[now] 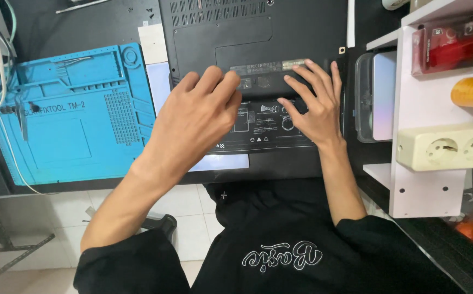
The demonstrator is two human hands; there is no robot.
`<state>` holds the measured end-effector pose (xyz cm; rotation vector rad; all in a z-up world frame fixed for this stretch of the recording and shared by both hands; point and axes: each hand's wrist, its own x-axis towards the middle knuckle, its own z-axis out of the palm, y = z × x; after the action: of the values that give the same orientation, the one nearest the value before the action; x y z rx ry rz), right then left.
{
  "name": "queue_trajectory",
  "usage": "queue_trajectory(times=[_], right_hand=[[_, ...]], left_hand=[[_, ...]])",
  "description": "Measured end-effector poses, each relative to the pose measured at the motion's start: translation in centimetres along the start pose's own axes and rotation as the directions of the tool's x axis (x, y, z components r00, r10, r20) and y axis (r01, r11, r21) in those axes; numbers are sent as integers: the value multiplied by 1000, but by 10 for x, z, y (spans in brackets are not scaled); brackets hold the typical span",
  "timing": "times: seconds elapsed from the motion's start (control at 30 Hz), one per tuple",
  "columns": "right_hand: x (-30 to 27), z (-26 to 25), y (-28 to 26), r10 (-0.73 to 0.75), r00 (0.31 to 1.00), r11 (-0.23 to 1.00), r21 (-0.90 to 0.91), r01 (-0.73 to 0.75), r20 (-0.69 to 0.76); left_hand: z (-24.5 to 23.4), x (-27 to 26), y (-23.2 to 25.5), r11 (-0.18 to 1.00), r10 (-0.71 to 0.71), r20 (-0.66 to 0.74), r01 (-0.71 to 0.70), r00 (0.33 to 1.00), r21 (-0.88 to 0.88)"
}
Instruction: The person places a laptop back cover onto the chassis and presses it into place. They then use a screwdriver to tighten several screws on the bottom of the laptop to secure the cover.
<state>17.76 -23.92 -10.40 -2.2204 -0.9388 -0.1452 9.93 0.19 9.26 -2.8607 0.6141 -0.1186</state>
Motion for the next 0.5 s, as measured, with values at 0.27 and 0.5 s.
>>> queue_trajectory(times=[0.27,0.5], right_hand=[[-2,3,0,-10,1000,1000,-19,10,-3],[-3,3,1,3,1000,1000,-18,-3,8]], left_hand=[[-5,-1,4,999,-44,128,47,991,-23],[-3,0,13,992,-123,-6,123,992,30]])
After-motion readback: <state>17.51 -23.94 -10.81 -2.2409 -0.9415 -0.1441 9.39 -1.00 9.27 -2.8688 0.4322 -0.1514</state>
